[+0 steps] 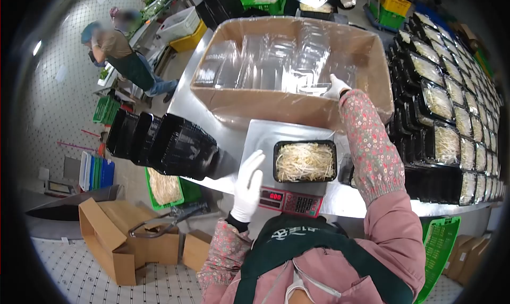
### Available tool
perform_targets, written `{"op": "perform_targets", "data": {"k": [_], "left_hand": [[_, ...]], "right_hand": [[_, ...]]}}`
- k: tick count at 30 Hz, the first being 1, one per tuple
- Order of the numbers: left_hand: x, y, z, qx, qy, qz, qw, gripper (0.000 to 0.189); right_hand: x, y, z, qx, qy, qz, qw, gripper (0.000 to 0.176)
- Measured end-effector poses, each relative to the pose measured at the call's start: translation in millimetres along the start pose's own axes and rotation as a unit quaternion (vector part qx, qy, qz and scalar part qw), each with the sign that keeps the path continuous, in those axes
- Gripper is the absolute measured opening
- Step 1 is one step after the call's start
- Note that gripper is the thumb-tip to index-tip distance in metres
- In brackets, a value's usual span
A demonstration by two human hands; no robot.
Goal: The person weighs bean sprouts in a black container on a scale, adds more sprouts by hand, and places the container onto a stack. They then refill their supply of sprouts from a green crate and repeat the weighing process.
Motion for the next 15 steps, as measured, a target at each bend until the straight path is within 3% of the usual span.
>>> {"op": "perform_targets", "data": {"k": [1, 2, 4, 6, 8, 9, 11, 12, 15], "left_hand": [[8, -6, 8, 0.02, -0.018, -0.037, 0.999, 0.036], [14, -14, 21, 0.051, -0.049, -0.058, 0.996, 0.035], [25, -24, 42, 0.095, -0.113, -0.114, 0.983, 0.033], [31, -30, 52, 0.122, -0.191, -0.12, 0.966, 0.034], [35, -33, 58, 0.146, -0.251, -0.155, 0.944, 0.037], [38, -33, 60, 0.146, -0.254, -0.159, 0.943, 0.038], [40, -29, 56, 0.148, -0.246, -0.155, 0.945, 0.038], [38, -27, 60, 0.136, -0.27, -0.147, 0.942, 0.04], [21, -15, 35, 0.094, -0.392, -0.081, 0.911, 0.06]], "right_hand": [[-3, 1, 8, 0.051, -0.092, 0.009, 0.994, 0.072], [2, -2, 5, 0.052, -0.026, -0.016, 0.998, 0.044], [25, -23, 4, 0.065, -0.027, -0.097, 0.993, 0.025], [64, -56, -3, 0.088, -0.057, -0.217, 0.971, 0.026], [106, -96, -14, 0.058, 0.002, -0.277, 0.959, 0.03], [121, -118, -20, 0.14, 0.047, -0.356, 0.923, 0.029], [137, -184, -1, 0.193, 0.307, -0.251, 0.898, 0.021], [142, -222, 17, 0.257, 0.3, -0.257, 0.882, 0.02], [83, -285, 36, 0.264, 0.397, -0.035, 0.878, 0.021]]}}
Point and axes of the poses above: each hand's wrist, its own y-axis towards the middle knuckle, its own x-axis out of the back of the hand, z = x × y, the point moved 6 cm from there along y, towards the middle knuckle, and after that the axes turned 6 degrees about z, right-handed, at the moved point
